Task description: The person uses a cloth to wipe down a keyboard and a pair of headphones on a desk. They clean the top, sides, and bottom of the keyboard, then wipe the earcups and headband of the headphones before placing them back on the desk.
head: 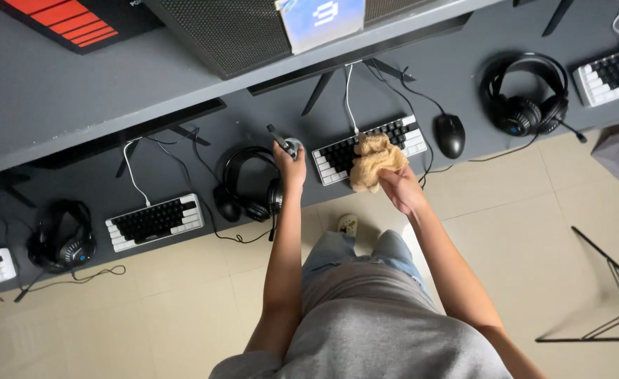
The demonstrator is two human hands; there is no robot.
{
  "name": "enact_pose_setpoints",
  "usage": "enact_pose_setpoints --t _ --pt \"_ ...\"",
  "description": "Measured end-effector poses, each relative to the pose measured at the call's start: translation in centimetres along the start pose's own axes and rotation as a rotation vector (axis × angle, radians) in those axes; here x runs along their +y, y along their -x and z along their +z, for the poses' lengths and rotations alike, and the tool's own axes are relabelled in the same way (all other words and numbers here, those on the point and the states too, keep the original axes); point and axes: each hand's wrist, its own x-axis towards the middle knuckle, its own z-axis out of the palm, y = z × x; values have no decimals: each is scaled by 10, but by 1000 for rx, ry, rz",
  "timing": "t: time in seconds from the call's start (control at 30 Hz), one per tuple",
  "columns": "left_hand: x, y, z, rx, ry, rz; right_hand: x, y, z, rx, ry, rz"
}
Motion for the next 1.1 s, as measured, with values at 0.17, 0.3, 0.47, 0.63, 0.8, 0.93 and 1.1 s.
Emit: enact_pose_setpoints --t 0.17,0.3,0.47,0.63,0.8,0.93,1.1 --pt "30 28 8 211 -202 92 -14 -18 -41 -11 -97 65" --pt "111 63 16 358 -165 295 -35 -27 -62 -42 -83 53" --pt "57 34 91 -104 247 106 -52 -39 -92 -95 -41 112" --pt "1 -26 171 -217 228 99 -61 -62 -119 -183 14 192" --pt "-48 -60 232 -109 -242 284 -46 -100 -147 -119 -10 197" --pt "-23 -64 243 -111 -386 134 -32 -120 -152 -101 -49 180" --pt "-68 -78 253 -102 -532 114 -17 -134 -152 -169 -154 181"
